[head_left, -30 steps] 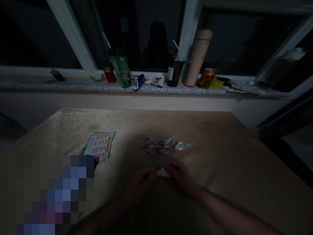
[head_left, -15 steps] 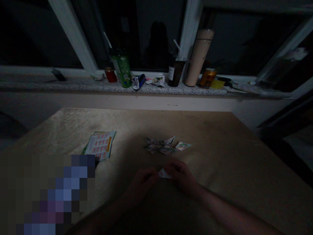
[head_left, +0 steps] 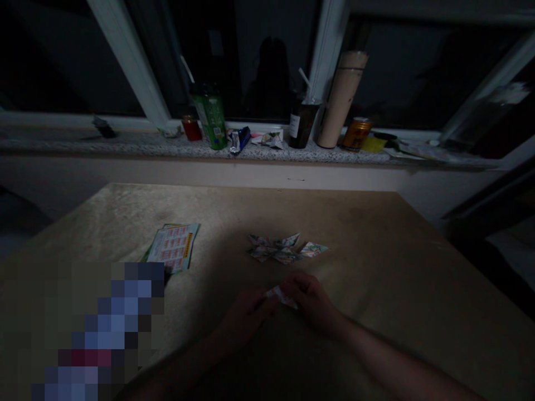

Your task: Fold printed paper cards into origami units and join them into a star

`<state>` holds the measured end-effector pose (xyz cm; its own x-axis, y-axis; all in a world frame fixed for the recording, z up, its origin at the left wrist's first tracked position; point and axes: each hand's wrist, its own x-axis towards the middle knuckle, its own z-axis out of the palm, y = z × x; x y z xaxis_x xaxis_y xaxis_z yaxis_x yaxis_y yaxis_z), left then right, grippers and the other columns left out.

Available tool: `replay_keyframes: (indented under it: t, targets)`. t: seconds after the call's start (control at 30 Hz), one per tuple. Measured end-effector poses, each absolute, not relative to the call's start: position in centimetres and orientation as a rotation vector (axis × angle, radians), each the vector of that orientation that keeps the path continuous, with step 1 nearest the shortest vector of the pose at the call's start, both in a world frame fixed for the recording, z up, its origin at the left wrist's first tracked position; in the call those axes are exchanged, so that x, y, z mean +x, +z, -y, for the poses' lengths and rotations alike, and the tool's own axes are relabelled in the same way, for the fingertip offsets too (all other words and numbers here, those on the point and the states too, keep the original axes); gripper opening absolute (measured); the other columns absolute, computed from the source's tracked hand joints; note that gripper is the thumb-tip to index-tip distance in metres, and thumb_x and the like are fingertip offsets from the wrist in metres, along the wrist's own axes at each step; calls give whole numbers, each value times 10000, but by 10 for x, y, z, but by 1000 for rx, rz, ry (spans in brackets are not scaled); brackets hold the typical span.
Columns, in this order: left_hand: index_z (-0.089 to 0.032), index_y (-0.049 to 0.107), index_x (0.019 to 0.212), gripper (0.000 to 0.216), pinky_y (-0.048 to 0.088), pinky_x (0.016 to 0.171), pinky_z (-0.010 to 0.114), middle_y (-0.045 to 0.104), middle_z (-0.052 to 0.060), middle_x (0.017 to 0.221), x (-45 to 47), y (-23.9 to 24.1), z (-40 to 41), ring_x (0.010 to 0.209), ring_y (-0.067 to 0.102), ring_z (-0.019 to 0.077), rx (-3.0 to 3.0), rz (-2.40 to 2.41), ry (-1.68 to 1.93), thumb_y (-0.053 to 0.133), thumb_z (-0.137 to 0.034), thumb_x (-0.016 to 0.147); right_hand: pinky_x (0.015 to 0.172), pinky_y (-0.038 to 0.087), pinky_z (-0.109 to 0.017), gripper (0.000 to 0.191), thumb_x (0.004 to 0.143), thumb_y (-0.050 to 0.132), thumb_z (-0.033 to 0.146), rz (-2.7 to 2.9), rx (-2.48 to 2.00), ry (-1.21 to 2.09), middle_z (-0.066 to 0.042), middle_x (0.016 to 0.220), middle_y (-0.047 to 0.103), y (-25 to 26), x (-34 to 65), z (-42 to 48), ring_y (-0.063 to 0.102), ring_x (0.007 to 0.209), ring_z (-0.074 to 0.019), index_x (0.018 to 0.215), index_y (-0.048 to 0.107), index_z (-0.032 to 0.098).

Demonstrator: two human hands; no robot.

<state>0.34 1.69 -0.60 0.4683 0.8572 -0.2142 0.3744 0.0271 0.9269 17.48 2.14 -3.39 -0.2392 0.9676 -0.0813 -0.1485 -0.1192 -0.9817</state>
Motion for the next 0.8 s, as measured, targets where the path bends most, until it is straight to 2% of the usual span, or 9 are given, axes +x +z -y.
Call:
replay_keyframes:
  t: [0.37,0.5,0.6,0.8]
  targets:
    - [-182,479,593,459,278,460,204,405,-49,515,3,-6,-15,479,361,108,1523,-1096,553,372,-537,864,468,266,-217,391,751,586,530,1359,-1140,1434,46,550,401,-21,173,-21,344,511,-93,612,481,180]
    - [-182,511,617,464,309,479,211,451,-34,544,3,-5,-13,500,400,121,1465,-1155,579,331,-522,877,458,249,-218,399,726,605,532,1339,-1166,1443,49,538,385,-21,173,-22,334,503,-93,588,466,184]
    - [-189,494,584,479,312,492,223,436,-38,491,4,-3,-14,477,403,126,1476,-1173,609,297,-498,892,461,242,-216,387,711,624,527,1324,-1158,1485,50,547,391,-21,173,-21,329,503,-89,607,487,181]
    - [-192,508,593,478,332,521,231,433,-40,468,2,-1,-18,473,416,133,1409,-1275,719,293,-492,897,453,202,-220,419,765,570,540,1392,-1138,1502,55,536,353,-21,174,-18,289,500,-84,582,476,175]
